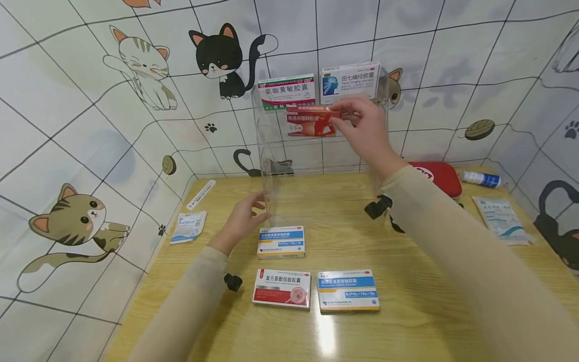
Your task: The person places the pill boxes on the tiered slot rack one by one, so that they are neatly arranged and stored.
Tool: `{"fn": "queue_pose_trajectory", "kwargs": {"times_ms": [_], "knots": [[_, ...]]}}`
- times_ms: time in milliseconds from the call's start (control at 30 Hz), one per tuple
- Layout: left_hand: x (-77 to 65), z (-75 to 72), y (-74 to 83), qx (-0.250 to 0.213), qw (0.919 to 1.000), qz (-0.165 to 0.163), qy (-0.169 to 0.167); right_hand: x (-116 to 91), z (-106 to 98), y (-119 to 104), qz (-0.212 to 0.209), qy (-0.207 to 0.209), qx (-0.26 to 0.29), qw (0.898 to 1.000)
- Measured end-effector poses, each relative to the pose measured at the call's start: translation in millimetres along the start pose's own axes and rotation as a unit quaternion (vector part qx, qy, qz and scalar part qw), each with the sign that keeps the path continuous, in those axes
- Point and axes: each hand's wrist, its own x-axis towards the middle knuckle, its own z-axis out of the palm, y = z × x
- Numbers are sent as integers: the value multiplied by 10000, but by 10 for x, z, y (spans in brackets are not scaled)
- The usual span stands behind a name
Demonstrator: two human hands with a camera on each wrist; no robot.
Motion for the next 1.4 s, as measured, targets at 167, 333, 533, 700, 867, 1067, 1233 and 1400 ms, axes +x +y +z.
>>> {"fn": "queue_pose_trajectory", "kwargs": {"times_ms": [167, 333, 533, 700, 867, 1067, 1233, 1400], "knots": [[5, 9, -3, 57, 10000, -27, -27, 272, 142, 42, 94, 175, -256, 9995], [0, 8, 8, 39, 10000, -4, -4, 401, 282, 108, 291, -96, -120, 9995], [3, 1, 4, 41, 10000, 66, -11, 406, 451, 186, 470, -486, -414, 9969], [27, 5, -11, 71, 10000, 68, 2, 381, 513, 236, 344, -463, -516, 9970], [28, 1, -22, 64, 10000, 50, -8, 269, 482, 292, 20, -188, -304, 9994], [27, -2, -4, 53, 10000, -48, -32, -80, 322, 222, 62, -146, -69, 9999], [31, -5, 13, 35, 10000, -70, -62, -598, 124, 152, -43, -802, -491, 9956], [58, -11, -4, 25, 10000, -25, -44, -1165, -17, 231, -480, -1556, -1100, 9805]]}}
